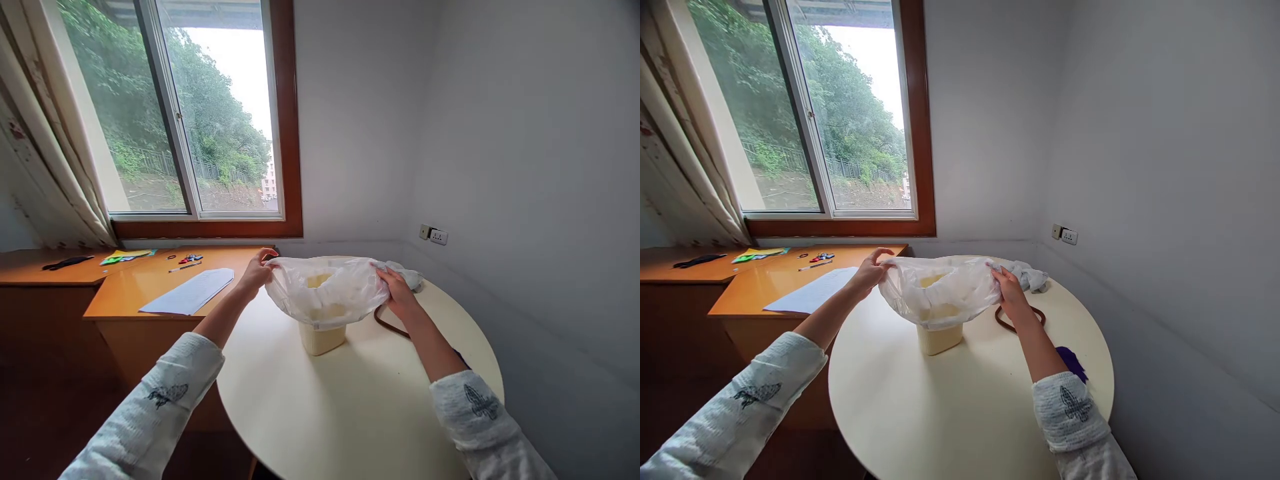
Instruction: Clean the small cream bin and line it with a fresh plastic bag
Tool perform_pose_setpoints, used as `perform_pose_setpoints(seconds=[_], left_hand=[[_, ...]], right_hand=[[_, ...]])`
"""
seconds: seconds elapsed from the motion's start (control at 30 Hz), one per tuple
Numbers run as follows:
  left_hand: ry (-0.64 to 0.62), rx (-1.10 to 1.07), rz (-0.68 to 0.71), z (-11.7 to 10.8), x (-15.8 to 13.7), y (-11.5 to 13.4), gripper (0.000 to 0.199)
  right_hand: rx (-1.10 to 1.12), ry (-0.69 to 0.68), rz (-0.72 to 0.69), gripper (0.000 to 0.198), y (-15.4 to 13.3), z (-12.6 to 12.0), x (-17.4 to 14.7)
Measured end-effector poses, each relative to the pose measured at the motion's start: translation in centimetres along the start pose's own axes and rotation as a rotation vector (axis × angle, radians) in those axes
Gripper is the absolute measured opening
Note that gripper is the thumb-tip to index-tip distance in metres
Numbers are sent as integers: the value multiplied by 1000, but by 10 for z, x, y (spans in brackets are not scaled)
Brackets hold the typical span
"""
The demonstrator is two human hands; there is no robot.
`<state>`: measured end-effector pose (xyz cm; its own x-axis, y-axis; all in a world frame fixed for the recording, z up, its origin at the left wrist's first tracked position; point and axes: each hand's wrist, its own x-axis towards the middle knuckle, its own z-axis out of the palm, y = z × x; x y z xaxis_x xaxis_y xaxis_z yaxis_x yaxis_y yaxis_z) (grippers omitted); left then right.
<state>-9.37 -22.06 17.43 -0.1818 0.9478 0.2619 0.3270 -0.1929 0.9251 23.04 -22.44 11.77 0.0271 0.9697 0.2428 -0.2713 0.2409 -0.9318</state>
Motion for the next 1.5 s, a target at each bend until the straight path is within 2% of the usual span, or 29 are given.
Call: perform_pose_setpoints(seconds=[0.17,0.3,0.4,0.53,0.6,0.67,0.73,0.8,0.9,0.97,1.0,1.07,1.17,1.2,1.23,1.3,1.4,1.5], left_hand=[[-59,-59,66,-11,-2,22,32],[-138,-76,105,-9,-8,50,30],[-219,-17,212,3,-21,79,34],[-392,209,292,30,-40,110,44],[-520,296,326,42,-45,116,40],[-556,383,375,51,-45,117,29],[-485,461,421,54,-42,117,23],[-379,494,431,53,-37,119,21],[-253,420,363,46,-24,127,20],[-175,308,320,38,-14,134,17],[-139,250,305,33,-9,138,17],[-70,157,299,24,1,144,20],[21,53,348,11,14,150,23],[46,25,370,8,17,151,23],[69,3,388,5,20,152,23],[101,-43,404,1,25,152,22],[132,-147,406,-2,29,150,21],[146,-265,404,-5,30,148,20]], right_hand=[[39,-74,-16,42,-18,-1,-1],[-9,-151,-49,35,-39,14,-5],[-14,-224,-49,34,-57,38,-9],[22,-389,-89,37,-80,77,-11],[11,-468,-103,38,-90,94,-12],[-2,-531,-112,36,-98,105,-13],[9,-567,-128,31,-102,110,-14],[53,-547,-157,29,-101,109,-13],[89,-359,-201,33,-92,99,-9],[1,-219,-226,34,-81,89,-7],[-82,-196,-240,34,-76,83,-7],[-303,-293,-266,35,-65,73,-9],[-696,-602,-248,36,-51,60,-17],[-817,-659,-229,38,-47,57,-19],[-921,-677,-211,38,-43,54,-21],[-1055,-631,-199,36,-37,52,-23],[-1149,-573,-221,28,-32,52,-21],[-1189,-576,-268,23,-32,52,-21]])
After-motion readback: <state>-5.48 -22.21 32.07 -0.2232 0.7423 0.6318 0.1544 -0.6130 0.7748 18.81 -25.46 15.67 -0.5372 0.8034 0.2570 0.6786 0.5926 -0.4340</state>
